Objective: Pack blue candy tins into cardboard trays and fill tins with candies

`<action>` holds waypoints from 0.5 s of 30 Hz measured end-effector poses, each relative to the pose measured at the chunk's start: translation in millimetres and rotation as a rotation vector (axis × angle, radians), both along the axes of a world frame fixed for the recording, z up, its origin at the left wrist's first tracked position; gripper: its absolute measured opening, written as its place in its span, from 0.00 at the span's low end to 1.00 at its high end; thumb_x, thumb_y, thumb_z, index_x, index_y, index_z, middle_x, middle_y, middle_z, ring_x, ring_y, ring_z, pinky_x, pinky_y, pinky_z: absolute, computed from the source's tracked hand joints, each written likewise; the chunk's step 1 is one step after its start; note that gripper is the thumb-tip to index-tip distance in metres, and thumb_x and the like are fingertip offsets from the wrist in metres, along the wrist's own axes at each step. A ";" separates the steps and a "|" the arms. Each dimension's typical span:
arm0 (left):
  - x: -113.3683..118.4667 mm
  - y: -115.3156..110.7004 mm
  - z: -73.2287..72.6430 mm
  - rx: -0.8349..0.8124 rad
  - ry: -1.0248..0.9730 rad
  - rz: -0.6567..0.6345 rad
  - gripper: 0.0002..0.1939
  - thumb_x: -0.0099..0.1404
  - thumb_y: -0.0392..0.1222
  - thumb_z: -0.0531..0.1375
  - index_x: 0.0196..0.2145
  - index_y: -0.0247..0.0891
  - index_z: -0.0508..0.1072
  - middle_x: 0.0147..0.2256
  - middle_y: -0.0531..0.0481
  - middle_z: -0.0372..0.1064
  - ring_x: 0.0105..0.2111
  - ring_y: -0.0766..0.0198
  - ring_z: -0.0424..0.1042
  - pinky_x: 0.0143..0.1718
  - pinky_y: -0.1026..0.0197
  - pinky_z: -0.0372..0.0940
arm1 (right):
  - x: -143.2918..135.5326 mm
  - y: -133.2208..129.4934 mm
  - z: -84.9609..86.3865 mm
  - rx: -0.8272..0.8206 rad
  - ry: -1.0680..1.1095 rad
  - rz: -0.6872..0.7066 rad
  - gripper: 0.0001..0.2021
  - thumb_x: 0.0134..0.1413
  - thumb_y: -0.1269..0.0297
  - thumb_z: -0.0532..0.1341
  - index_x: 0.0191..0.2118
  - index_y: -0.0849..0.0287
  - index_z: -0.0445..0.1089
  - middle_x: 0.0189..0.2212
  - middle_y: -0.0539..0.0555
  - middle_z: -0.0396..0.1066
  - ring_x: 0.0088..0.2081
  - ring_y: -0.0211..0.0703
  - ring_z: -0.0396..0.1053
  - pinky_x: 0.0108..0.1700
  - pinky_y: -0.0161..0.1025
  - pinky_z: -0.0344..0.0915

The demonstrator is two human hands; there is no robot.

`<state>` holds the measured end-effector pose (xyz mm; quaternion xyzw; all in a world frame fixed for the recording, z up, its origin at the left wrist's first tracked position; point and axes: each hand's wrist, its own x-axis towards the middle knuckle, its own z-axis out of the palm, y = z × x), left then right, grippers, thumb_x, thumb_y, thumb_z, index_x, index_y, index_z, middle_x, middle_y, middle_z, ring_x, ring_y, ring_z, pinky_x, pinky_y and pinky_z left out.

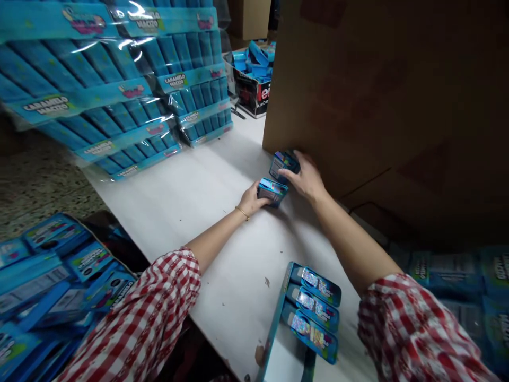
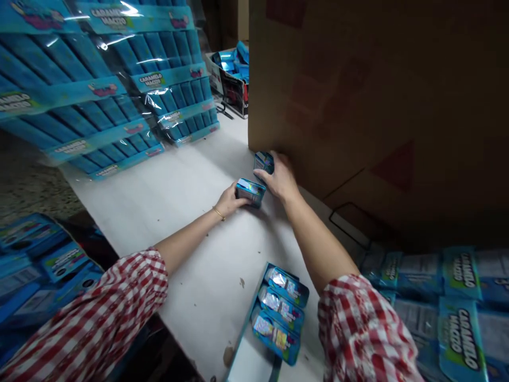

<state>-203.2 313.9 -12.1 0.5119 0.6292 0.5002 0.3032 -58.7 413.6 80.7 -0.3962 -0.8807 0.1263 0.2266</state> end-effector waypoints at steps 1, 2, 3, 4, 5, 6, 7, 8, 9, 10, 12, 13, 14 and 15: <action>-1.0 -1.3 1.6 0.001 -0.003 -0.002 0.29 0.46 0.39 0.68 0.46 0.33 0.66 0.37 0.48 0.71 0.39 0.58 0.70 0.45 0.56 0.65 | -5.8 16.2 -1.5 0.003 -0.009 -0.072 0.38 0.47 0.45 0.59 0.61 0.60 0.54 0.55 0.63 0.58 0.58 0.58 0.53 0.57 0.54 0.54; -1.7 -3.3 2.3 0.005 -0.013 -0.009 0.26 0.47 0.40 0.67 0.43 0.34 0.66 0.36 0.49 0.71 0.37 0.60 0.70 0.43 0.58 0.65 | -10.8 30.5 -4.7 -0.004 -0.034 -0.134 0.41 0.45 0.45 0.61 0.62 0.60 0.52 0.56 0.64 0.56 0.59 0.61 0.50 0.57 0.57 0.52; -2.1 -5.6 2.2 0.009 -0.030 -0.019 0.24 0.47 0.40 0.67 0.41 0.34 0.66 0.35 0.50 0.70 0.36 0.61 0.70 0.41 0.59 0.65 | -15.1 41.6 -9.1 -0.018 -0.068 -0.181 0.42 0.44 0.44 0.61 0.62 0.60 0.50 0.56 0.65 0.55 0.59 0.64 0.48 0.56 0.59 0.52; -2.3 -8.3 1.6 0.011 -0.050 -0.031 0.23 0.47 0.40 0.67 0.40 0.35 0.66 0.34 0.50 0.70 0.36 0.62 0.70 0.41 0.60 0.65 | -18.5 48.9 -14.0 -0.033 -0.104 -0.211 0.43 0.43 0.45 0.62 0.62 0.60 0.50 0.56 0.66 0.54 0.59 0.65 0.47 0.55 0.61 0.52; -2.4 -11.4 0.6 0.012 -0.068 -0.047 0.22 0.47 0.41 0.67 0.39 0.35 0.66 0.34 0.50 0.70 0.35 0.62 0.69 0.40 0.61 0.65 | -20.9 51.9 -18.6 -0.046 -0.136 -0.226 0.43 0.42 0.46 0.63 0.62 0.60 0.50 0.56 0.66 0.53 0.59 0.66 0.47 0.54 0.62 0.53; -2.5 -14.9 -0.4 0.012 -0.083 -0.065 0.22 0.47 0.41 0.67 0.39 0.35 0.66 0.34 0.51 0.70 0.35 0.63 0.69 0.40 0.61 0.65 | -22.1 50.7 -22.3 -0.053 -0.162 -0.226 0.42 0.42 0.47 0.63 0.62 0.60 0.51 0.56 0.67 0.53 0.58 0.66 0.48 0.53 0.61 0.55; -2.4 -19.2 -1.1 0.013 -0.098 -0.082 0.21 0.47 0.42 0.67 0.39 0.36 0.65 0.33 0.51 0.70 0.35 0.63 0.69 0.39 0.62 0.64 | -21.9 45.8 -24.6 -0.054 -0.185 -0.212 0.41 0.42 0.50 0.64 0.61 0.60 0.51 0.55 0.67 0.53 0.57 0.66 0.50 0.51 0.60 0.57; -2.2 -24.4 -1.5 0.016 -0.111 -0.096 0.21 0.47 0.42 0.67 0.38 0.36 0.65 0.33 0.51 0.70 0.35 0.63 0.69 0.39 0.62 0.64 | -20.2 37.9 -25.2 -0.052 -0.210 -0.187 0.41 0.42 0.52 0.64 0.61 0.59 0.51 0.55 0.66 0.53 0.55 0.65 0.51 0.50 0.58 0.58; -1.8 -30.7 -1.2 0.016 -0.123 -0.104 0.21 0.47 0.43 0.67 0.38 0.36 0.65 0.33 0.51 0.69 0.35 0.63 0.69 0.39 0.62 0.64 | -16.7 27.7 -24.3 -0.047 -0.236 -0.154 0.40 0.41 0.54 0.64 0.61 0.59 0.52 0.55 0.65 0.54 0.54 0.65 0.53 0.49 0.57 0.60; -1.2 -38.0 -0.4 0.011 -0.132 -0.109 0.21 0.47 0.43 0.67 0.38 0.36 0.65 0.33 0.52 0.69 0.35 0.63 0.69 0.39 0.62 0.64 | -11.5 15.9 -22.1 -0.040 -0.261 -0.116 0.40 0.41 0.55 0.64 0.61 0.58 0.52 0.55 0.65 0.54 0.54 0.64 0.54 0.48 0.56 0.61; 0.6 -55.9 2.5 -0.014 -0.152 -0.110 0.21 0.46 0.43 0.67 0.36 0.36 0.65 0.32 0.53 0.69 0.34 0.64 0.69 0.39 0.63 0.64 | 4.5 -9.9 -14.7 -0.040 -0.305 -0.061 0.39 0.42 0.58 0.63 0.61 0.57 0.52 0.54 0.63 0.55 0.53 0.62 0.55 0.47 0.53 0.62; 1.8 -66.5 4.2 -0.032 -0.160 -0.108 0.21 0.46 0.43 0.67 0.35 0.36 0.64 0.31 0.53 0.69 0.33 0.64 0.69 0.38 0.63 0.64 | 15.5 -23.6 -9.7 -0.045 -0.315 -0.056 0.38 0.42 0.60 0.62 0.61 0.57 0.53 0.54 0.63 0.56 0.52 0.61 0.56 0.47 0.53 0.62; 3.1 -78.1 5.8 -0.049 -0.166 -0.103 0.21 0.45 0.43 0.67 0.35 0.36 0.64 0.30 0.54 0.69 0.32 0.64 0.69 0.37 0.63 0.64 | 28.7 -38.0 -3.6 -0.045 -0.315 -0.065 0.38 0.42 0.61 0.62 0.62 0.57 0.53 0.53 0.62 0.57 0.52 0.61 0.56 0.48 0.52 0.62; 4.3 -91.0 7.3 -0.062 -0.172 -0.095 0.21 0.44 0.43 0.67 0.34 0.36 0.64 0.29 0.54 0.68 0.32 0.65 0.69 0.37 0.63 0.64 | 43.9 -53.7 3.7 -0.036 -0.301 -0.085 0.38 0.42 0.62 0.61 0.62 0.57 0.52 0.53 0.62 0.57 0.52 0.60 0.56 0.48 0.52 0.62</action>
